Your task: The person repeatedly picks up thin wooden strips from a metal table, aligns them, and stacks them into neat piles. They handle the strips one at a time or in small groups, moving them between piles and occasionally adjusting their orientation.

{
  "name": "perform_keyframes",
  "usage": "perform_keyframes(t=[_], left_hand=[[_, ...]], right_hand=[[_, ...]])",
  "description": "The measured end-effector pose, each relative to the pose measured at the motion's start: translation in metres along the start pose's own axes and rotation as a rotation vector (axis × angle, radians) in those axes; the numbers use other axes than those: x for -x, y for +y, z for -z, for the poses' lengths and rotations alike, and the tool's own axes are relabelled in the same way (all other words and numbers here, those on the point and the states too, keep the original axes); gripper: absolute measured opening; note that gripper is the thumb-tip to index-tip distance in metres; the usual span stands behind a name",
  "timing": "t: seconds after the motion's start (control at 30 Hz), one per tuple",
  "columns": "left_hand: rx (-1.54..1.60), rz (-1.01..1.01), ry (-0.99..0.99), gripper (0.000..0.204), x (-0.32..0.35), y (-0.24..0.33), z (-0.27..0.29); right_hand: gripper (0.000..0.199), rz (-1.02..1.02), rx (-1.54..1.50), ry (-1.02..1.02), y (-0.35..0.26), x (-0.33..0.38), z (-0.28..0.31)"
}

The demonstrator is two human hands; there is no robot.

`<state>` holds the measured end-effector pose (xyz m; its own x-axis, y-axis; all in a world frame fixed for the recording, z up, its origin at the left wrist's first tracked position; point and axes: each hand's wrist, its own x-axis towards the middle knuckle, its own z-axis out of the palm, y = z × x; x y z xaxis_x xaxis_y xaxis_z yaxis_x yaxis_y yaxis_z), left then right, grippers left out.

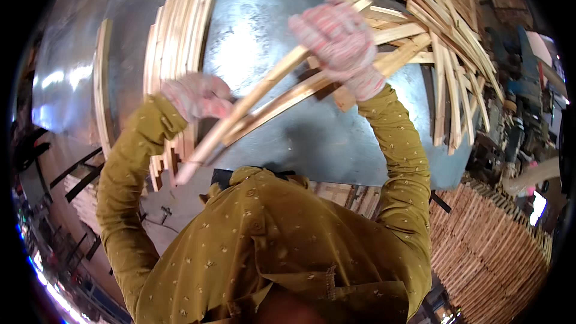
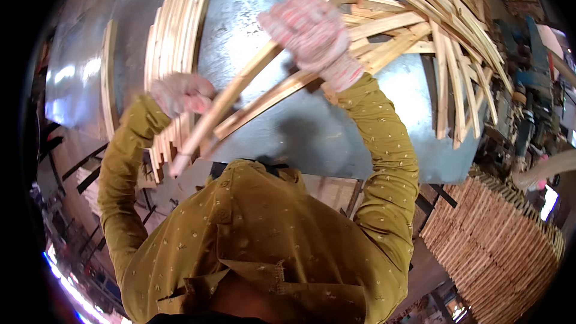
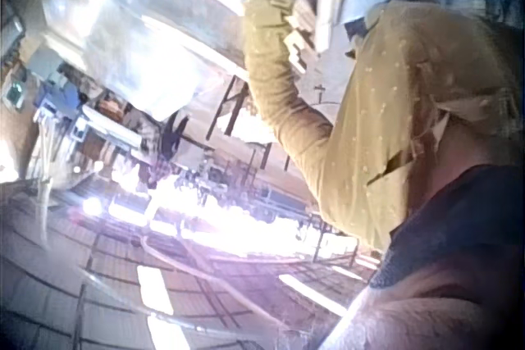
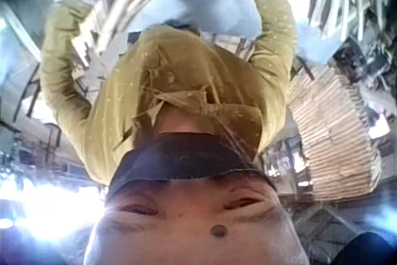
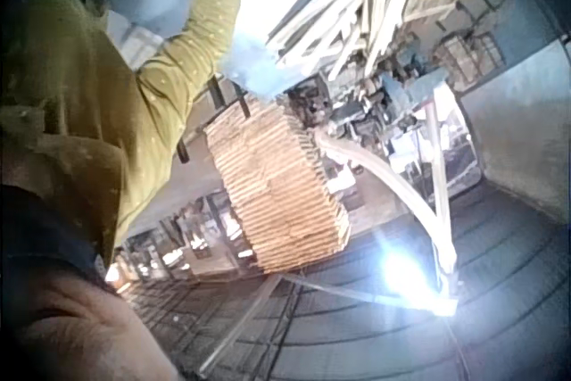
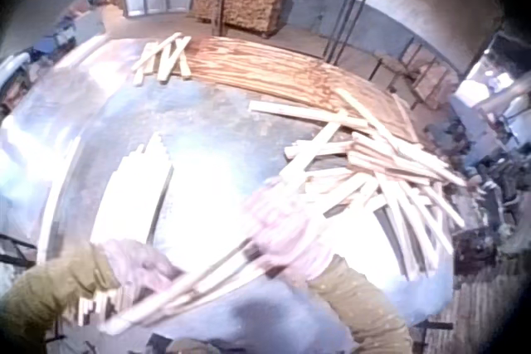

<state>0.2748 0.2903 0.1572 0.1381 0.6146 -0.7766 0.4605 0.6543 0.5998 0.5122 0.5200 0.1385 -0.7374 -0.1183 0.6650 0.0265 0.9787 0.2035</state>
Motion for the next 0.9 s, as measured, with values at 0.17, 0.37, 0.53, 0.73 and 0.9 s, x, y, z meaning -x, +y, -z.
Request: perform_keyframes(t=[0.17,0.37,0.53,0.73,0.9], left_hand=[[0.261,-0.257,0.244,0.043,-0.015,-0.028,-0.107],[0.56,-0.103,0.655,0.051,0.019,-0.042,-0.1],[0.687,-0.117,0.803,0.051,0.04,-0.155,-0.045],[0.087,0.373,1.143,0.045,0.082,-0.229,0.021],[-0.428,0.712,1.165,0.046,0.109,-0.296,0.071]], right_hand=[[0.039,0.008,-0.123,0.017,0.003,-0.013,-0.022],[0.091,-0.434,-0.304,-0.283,-0.045,0.013,-0.038],[0.091,-0.13,-0.345,-0.921,-0.104,0.116,-0.037],[0.076,-0.26,-0.499,-0.457,-0.092,0.078,-0.03],[0.046,-0.876,-0.318,-0.449,-0.093,-0.013,-0.07]])
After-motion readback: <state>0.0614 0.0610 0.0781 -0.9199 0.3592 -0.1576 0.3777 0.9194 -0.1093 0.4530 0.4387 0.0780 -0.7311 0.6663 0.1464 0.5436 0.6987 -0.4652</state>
